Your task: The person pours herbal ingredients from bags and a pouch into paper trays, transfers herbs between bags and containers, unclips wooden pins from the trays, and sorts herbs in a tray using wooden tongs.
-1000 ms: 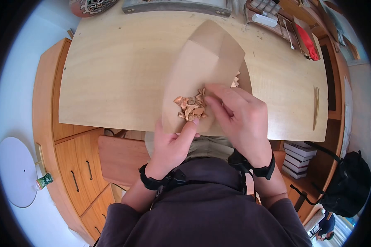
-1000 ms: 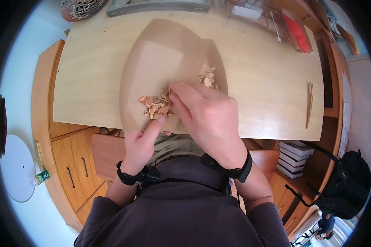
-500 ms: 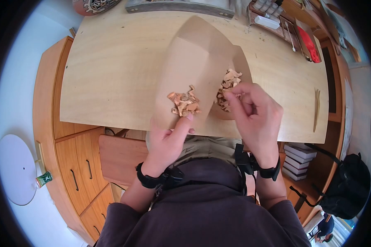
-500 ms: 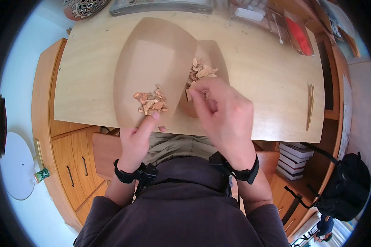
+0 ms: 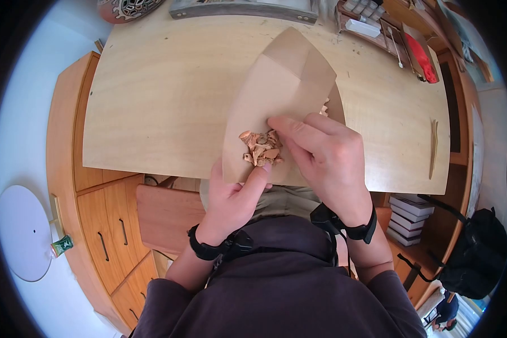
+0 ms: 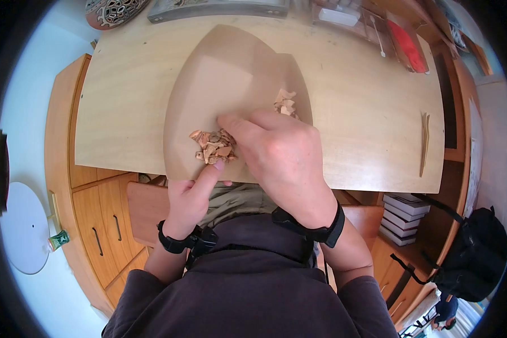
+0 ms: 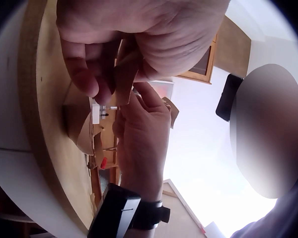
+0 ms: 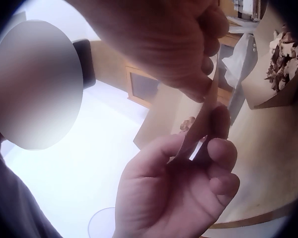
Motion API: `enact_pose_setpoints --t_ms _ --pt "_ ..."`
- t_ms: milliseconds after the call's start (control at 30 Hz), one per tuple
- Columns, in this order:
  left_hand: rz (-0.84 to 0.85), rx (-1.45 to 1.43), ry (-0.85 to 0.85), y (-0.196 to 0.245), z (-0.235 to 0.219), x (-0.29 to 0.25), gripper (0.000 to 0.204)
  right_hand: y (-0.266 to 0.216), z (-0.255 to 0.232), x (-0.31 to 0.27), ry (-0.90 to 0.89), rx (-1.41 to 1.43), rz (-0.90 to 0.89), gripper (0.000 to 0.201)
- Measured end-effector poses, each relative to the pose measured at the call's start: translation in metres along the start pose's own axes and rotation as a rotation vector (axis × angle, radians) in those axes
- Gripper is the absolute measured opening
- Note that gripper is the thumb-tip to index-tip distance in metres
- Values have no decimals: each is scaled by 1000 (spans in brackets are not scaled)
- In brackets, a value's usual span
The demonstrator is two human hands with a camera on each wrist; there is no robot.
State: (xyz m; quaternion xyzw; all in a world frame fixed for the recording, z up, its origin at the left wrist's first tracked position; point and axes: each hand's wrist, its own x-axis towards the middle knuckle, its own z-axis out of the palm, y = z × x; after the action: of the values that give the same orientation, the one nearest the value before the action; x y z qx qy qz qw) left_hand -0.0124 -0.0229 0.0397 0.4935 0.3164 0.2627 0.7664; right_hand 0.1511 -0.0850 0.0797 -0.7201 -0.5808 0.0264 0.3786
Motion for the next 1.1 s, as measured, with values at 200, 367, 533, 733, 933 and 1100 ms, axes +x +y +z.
enact_pose_setpoints --t_ms 200,367,533,733,933,1100 --pt "6 14 -13 -4 0 0 25 3 -3 -1 -49 -78 -10 15" --pt "2 22 -12 -2 -1 0 26 1 -5 -3 -92 -37 97 10" --pt "-11 -10 22 -1 0 0 26 1 -5 -4 -78 -56 87 8" --pt "1 -7 15 -4 -6 1 23 5 -22 -11 60 -78 130 10" --pt "4 0 24 -4 -6 3 22 8 -28 -14 106 -36 461 11" --pt "-7 6 6 -1 -1 1 24 3 -4 -11 70 14 99 15"
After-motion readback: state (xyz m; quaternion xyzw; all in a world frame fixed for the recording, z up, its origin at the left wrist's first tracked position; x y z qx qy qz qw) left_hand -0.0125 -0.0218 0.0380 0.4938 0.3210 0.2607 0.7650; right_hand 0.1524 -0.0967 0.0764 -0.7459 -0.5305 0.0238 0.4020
